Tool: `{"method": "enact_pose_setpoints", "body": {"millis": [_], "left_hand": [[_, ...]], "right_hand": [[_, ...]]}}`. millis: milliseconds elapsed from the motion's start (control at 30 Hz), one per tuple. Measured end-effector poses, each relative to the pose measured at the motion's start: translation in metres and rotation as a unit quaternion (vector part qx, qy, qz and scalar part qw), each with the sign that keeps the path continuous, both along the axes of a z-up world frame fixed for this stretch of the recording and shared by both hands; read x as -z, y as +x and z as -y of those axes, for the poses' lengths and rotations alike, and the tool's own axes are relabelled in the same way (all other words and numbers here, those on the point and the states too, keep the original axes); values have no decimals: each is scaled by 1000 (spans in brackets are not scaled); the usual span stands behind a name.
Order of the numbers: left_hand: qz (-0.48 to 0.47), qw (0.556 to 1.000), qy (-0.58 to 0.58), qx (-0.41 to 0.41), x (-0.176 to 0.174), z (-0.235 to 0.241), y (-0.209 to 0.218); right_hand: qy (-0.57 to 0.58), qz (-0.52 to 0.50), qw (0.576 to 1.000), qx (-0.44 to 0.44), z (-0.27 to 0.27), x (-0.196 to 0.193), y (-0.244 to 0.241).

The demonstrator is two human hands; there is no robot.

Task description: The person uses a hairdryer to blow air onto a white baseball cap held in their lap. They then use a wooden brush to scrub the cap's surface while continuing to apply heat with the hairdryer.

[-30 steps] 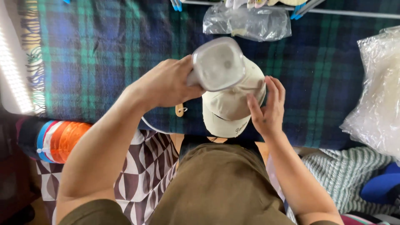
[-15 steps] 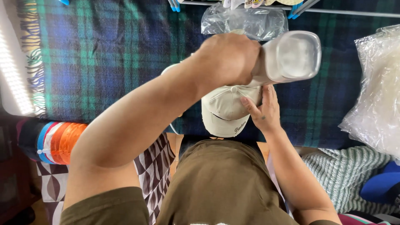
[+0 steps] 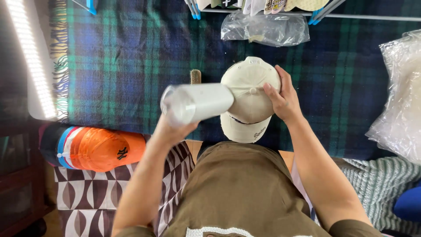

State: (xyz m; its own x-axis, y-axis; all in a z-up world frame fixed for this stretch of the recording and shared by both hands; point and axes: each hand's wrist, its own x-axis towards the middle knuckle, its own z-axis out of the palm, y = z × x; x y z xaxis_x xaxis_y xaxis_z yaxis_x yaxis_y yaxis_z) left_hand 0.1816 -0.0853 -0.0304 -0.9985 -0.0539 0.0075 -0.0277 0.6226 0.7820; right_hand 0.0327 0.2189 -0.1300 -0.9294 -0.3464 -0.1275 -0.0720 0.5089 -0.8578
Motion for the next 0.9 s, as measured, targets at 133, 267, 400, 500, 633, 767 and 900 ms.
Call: {"method": "enact_pose_setpoints", "body": {"millis": [133,267,400,500,633,767,900], "left_hand": [[-35,989,58,-133,58,-21,36],[-12,990,-97,-102,-39,-58,13],[-24,980,-188,-63,-9,-67,48],[35,979,-199,-28,8,-83,48],[129,980,-132,-72,-27,-105,6],[91,986,-125,-62,-21,-102,18],[199,967,6,-158,12,-92,60]], "right_hand": [[15,55,998,10,8,-13,-5],[76,14,997,10,3,4,-16],[34,-198,976,-84,18,10,-20],[50,-286,951,-110,23,19,-25],[60,-165,976,-129,34,-19,-24],[44,-187,975,-114,29,-7,-24],[50,-191,974,-109,26,3,-26]]}}
